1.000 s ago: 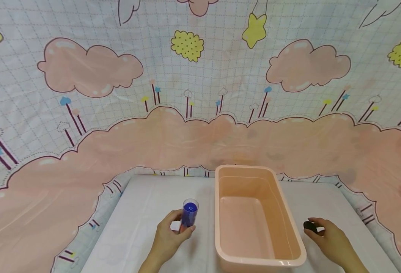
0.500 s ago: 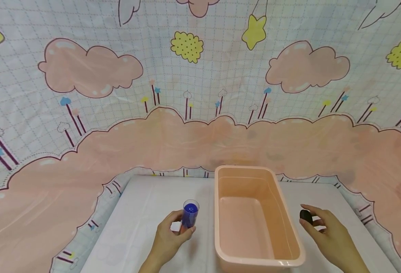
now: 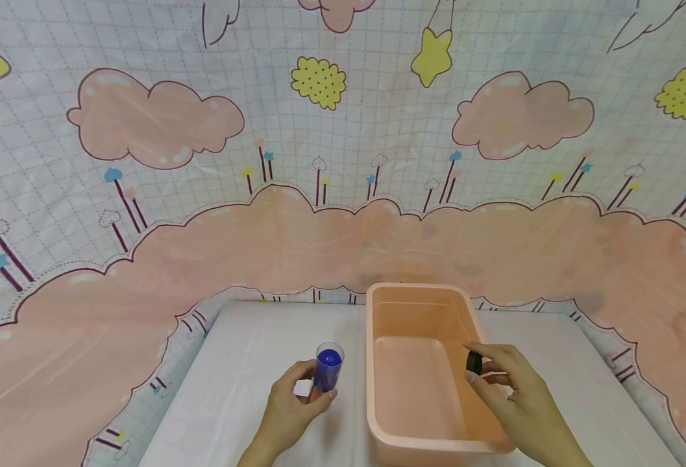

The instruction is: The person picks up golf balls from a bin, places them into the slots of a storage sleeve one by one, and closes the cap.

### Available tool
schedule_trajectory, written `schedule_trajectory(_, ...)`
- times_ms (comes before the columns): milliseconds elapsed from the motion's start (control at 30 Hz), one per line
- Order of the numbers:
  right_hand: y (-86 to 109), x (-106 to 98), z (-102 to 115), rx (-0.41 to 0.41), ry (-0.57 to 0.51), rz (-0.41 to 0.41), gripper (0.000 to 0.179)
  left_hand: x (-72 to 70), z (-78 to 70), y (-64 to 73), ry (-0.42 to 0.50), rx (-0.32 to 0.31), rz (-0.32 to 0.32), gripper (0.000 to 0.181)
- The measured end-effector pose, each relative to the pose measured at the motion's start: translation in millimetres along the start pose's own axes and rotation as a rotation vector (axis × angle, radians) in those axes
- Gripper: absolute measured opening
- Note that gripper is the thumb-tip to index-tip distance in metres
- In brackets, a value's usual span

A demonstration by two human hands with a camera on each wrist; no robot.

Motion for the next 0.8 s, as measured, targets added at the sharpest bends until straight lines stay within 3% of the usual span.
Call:
schedule_trajectory(400, -16.8, 49.4, 37.0, -0.105, -0.247, 0.042, 0.040, 2.3, -9.1, 5.0, -0.029, 0.009, 0.039, 0.045)
schedule_trajectory(600, -22.4, 68.6, 51.9, -0.185, -0.350, 0.010, 0.032, 3.2, -14.6, 6.1, -0.024, 0.029, 0.064, 0.045)
schedule_trajectory(800, -25.4, 84.6, 62.3, -0.154, -0.416, 0.018, 0.024, 4.3, -19.5, 6.7, -0.016, 0.041, 0.088, 0.043)
Point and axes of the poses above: each hand's wrist, its own y-axis away from the middle knuckle, its own x-axis out of the palm, z = x × y, the point moved 5 cm from there along -y, towards the middle knuckle, and after that the axes turned 1 degree about z, right-handed, at the moved point
